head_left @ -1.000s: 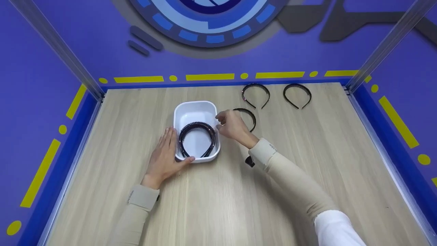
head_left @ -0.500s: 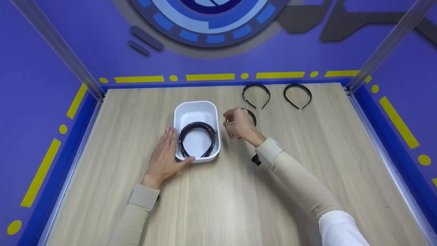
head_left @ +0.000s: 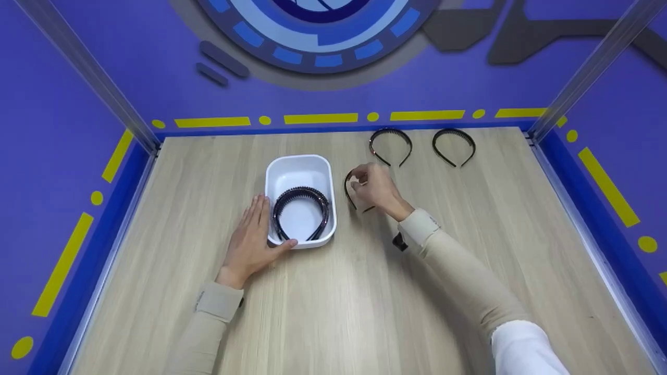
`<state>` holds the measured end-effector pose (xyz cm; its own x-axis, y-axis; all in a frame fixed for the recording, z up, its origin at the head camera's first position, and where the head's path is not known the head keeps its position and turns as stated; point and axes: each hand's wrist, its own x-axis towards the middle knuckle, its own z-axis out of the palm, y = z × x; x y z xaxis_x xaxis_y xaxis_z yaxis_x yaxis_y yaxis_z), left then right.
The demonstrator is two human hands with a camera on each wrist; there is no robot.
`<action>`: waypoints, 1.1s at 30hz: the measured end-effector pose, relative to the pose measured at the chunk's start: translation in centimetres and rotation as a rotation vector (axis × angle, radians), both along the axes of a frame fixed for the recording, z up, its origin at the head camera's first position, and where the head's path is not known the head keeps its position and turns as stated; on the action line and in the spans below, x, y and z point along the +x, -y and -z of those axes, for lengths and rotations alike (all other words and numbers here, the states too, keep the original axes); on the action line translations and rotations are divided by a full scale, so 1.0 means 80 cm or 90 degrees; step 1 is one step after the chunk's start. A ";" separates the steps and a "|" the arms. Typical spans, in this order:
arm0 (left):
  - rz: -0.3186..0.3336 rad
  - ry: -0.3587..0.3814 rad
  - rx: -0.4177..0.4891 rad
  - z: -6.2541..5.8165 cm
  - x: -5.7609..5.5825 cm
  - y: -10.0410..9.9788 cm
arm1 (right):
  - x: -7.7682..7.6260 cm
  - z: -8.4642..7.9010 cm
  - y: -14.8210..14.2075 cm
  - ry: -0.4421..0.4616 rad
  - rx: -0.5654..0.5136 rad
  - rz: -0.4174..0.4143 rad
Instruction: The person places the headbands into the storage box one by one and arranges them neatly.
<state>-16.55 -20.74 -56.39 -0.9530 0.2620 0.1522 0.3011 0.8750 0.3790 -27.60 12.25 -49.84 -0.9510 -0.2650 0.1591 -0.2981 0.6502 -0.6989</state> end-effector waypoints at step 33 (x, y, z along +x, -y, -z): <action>-0.008 0.013 -0.002 -0.001 0.000 0.000 | -0.017 0.028 -0.047 0.012 -0.032 0.059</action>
